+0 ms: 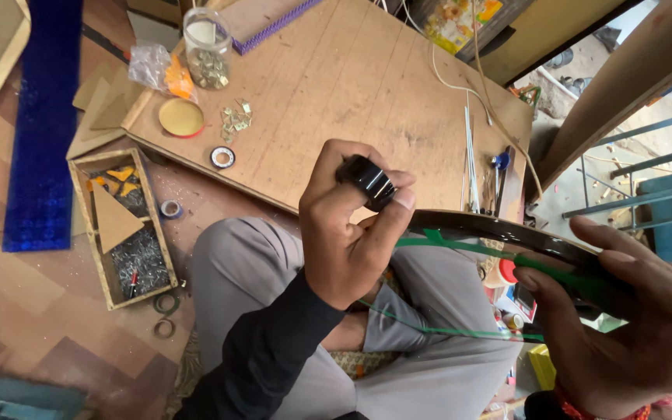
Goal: The person applies black tape to the edges of a mirror frame and then uses a ruler and marker to measure and mark a blue decorative strip. The person handles the mirror frame, tape, ruler, and marker while sitting on the floor.
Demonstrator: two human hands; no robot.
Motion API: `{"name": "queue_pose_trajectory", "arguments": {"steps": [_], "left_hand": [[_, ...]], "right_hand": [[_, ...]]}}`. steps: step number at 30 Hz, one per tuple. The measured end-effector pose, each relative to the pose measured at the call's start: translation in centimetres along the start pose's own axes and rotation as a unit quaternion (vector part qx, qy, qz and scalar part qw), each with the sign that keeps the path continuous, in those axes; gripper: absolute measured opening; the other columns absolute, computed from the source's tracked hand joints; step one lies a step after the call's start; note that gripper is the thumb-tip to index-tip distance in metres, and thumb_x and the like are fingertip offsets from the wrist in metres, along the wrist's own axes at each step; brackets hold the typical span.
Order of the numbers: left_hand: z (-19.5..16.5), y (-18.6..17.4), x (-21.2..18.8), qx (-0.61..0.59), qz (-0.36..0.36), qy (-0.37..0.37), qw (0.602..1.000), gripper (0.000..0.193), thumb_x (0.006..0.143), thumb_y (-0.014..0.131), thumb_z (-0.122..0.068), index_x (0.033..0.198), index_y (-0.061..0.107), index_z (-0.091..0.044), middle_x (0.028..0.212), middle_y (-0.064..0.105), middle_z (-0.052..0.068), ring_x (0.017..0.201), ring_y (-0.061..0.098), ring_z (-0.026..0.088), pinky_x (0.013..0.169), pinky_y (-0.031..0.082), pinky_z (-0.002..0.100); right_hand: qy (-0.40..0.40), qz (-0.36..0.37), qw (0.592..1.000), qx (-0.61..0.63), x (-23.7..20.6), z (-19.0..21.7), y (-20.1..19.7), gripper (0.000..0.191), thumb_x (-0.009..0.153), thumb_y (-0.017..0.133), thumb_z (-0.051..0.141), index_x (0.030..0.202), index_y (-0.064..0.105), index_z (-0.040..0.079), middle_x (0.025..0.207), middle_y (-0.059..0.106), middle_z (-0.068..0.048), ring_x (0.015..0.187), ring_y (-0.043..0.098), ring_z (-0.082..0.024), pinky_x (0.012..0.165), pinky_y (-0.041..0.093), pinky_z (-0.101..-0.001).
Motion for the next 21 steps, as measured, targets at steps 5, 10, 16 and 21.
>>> {"name": "queue_pose_trajectory", "arguments": {"steps": [5,10,16,21], "left_hand": [[0.0,-0.6,-0.1,-0.014,-0.001,0.022,1.000,0.013,0.101,0.071,-0.005,0.110,0.074,0.003,0.111,0.057,0.008,0.085,0.067,0.012,0.073,0.059,0.022],[0.2,-0.6,-0.2,0.007,0.009,0.016,1.000,0.011,0.101,0.072,-0.006,0.107,0.074,0.003,0.112,0.057,0.007,0.087,0.067,0.012,0.075,0.060,0.022],[1.1,0.7,-1.9,-0.023,-0.024,-0.038,0.999,0.017,0.102,0.071,-0.012,0.113,0.075,0.000,0.114,0.056,0.007,0.093,0.067,0.012,0.077,0.060,0.022],[0.8,1.6,-3.6,-0.040,-0.056,-0.083,0.994,0.018,0.105,0.067,-0.014,0.114,0.076,-0.002,0.117,0.055,0.006,0.098,0.065,0.013,0.084,0.056,0.025]], "right_hand": [[-0.014,0.025,0.998,-0.056,0.4,-0.4,-0.5,0.069,0.088,0.086,-0.007,0.137,0.037,-0.002,0.130,0.064,-0.031,0.113,0.074,-0.032,0.087,0.065,-0.0293],[-0.030,0.036,0.995,-0.089,0.8,0.0,-0.8,0.072,0.085,0.085,-0.006,0.138,0.037,-0.001,0.124,0.062,-0.031,0.111,0.073,-0.034,0.085,0.065,-0.0305],[0.089,0.036,0.995,-0.024,-1.4,0.8,-0.5,0.059,0.098,0.076,-0.008,0.139,0.036,0.006,0.140,0.054,-0.025,0.121,0.073,-0.029,0.097,0.060,-0.0309],[0.093,0.044,0.992,-0.077,-0.3,2.6,0.1,0.060,0.098,0.078,-0.005,0.140,0.037,0.007,0.139,0.054,-0.023,0.121,0.067,-0.032,0.101,0.060,-0.0318]]}}
Point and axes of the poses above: each hand's wrist, its own x-axis towards the middle knuckle, its own y-axis out of the palm, z = x × y, the point moved 2 cm from there along x, towards the middle knuckle
